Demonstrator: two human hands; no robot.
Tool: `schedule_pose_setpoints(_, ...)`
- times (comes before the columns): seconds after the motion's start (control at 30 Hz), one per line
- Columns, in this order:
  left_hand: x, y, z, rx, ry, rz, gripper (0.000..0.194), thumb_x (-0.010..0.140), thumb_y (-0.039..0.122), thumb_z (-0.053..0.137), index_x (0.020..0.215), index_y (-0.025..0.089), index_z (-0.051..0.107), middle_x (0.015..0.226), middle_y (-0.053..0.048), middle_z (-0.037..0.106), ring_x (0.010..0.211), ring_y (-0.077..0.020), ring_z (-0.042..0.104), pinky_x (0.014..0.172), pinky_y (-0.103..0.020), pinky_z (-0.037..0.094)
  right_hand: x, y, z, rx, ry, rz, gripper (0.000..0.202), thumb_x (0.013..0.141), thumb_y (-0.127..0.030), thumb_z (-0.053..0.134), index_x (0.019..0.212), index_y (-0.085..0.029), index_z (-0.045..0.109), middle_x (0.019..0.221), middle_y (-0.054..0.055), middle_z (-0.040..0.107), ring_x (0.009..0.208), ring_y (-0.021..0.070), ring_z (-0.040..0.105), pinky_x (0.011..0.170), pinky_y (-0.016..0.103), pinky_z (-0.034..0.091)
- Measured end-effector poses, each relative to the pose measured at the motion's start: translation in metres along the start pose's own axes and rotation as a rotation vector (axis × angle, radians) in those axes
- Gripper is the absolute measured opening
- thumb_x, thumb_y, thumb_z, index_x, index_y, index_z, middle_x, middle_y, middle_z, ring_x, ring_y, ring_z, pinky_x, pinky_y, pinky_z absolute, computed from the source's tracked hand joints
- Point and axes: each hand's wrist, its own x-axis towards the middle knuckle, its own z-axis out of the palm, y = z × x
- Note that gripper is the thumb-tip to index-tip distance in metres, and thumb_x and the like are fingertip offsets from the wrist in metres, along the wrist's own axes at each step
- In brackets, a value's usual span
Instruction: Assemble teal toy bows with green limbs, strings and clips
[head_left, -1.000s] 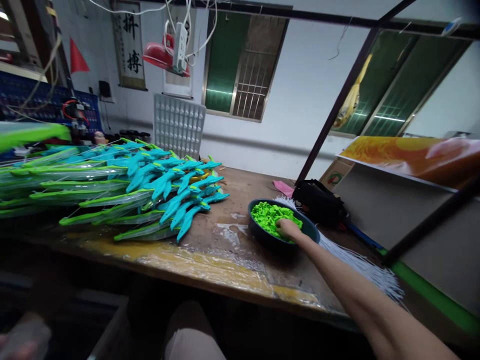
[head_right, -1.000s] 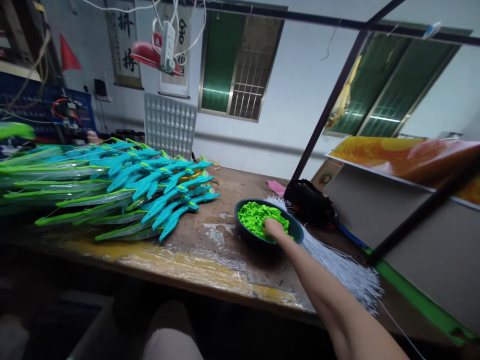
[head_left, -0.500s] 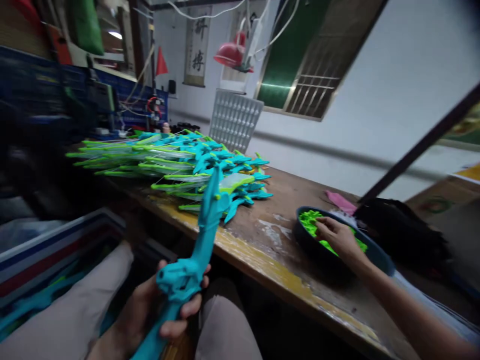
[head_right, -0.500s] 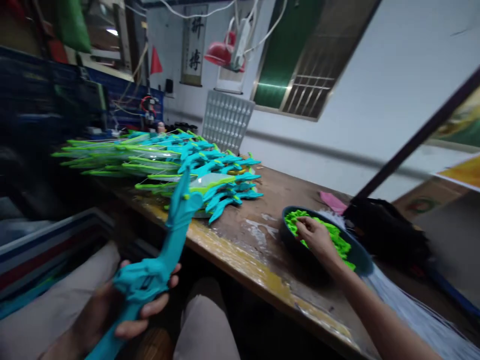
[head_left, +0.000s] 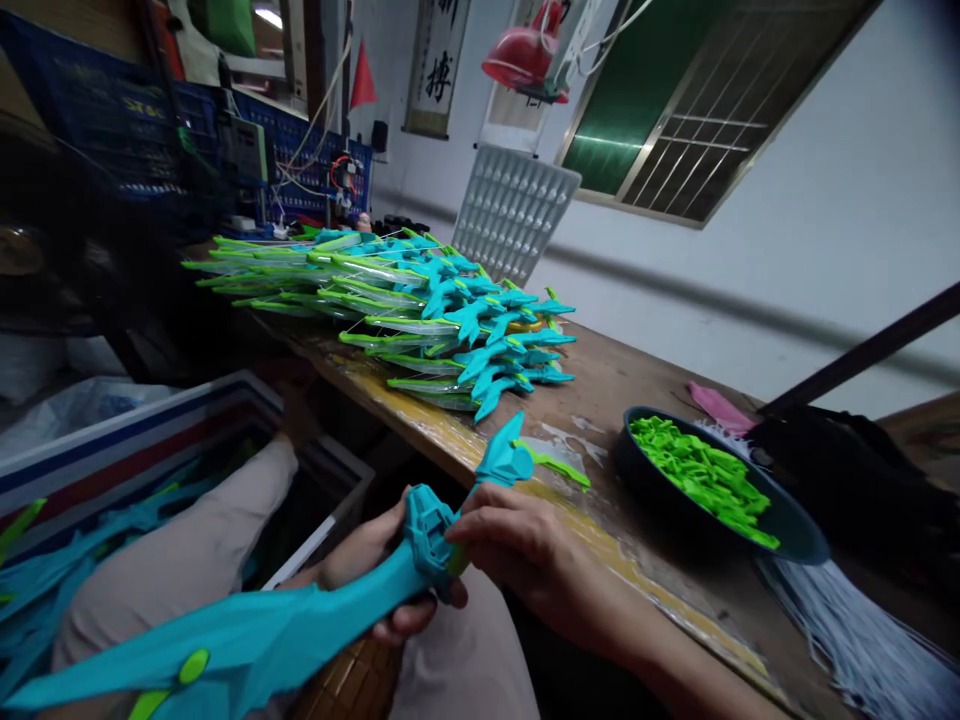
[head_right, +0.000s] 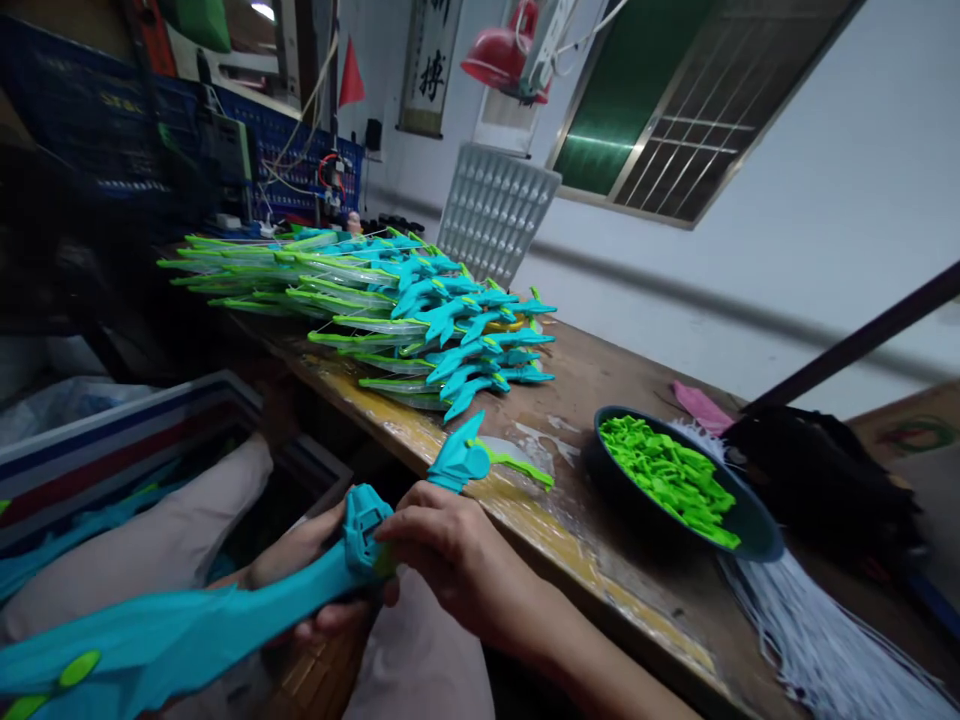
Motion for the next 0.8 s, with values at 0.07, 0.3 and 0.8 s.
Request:
schedule_pose_setpoints(0.07,0.0,-0.003,0.0,0.0,-0.008,-0.021,0.118,0.073,0.095,0.002,0.099,0.002,0.07,0.047,-0.004,0.051,0.032,-0.0143,0.036,0.03,-0.027,0.017,0.003,0.006,0.005,-0.041,-0.016,-0.003,0.019,0.104,-0.021,0.053,0.11,-0.021,0.071,0.095,0.005,0.065,0.081,0.0139,0.064,0.071,0.023,0.049)
schedule_pose_setpoints(0.3,0.001,-0.007,0.005,-0.014,-0.035,-0.119,0.124,0.069,0.093,-0.011,0.099,0.005,0.07,0.045,-0.004,0.05,0.029,-0.0153,0.035,0.03,-0.028,0.014,0.01,0.004,0.013,-0.037,-0.081,0.051,0.015,0.096,-0.008,0.059,0.096,-0.02,0.068,0.092,0.001,0.063,0.078,0.0118,0.061,0.071,0.021,0.048)
schedule_pose_setpoints(0.8,-0.017,-0.003,0.046,0.08,0.149,-0.173,0.116,0.086,0.073,-0.022,0.082,0.006,0.073,0.039,-0.001,0.05,0.026,-0.0096,0.038,0.029,-0.016,0.03,0.005,-0.001,0.015,-0.185,-0.107,0.175,0.048,0.078,-0.039,0.088,0.115,-0.019,0.065,0.101,0.003,0.067,0.091,0.0191,0.063,0.079,0.029,0.048)
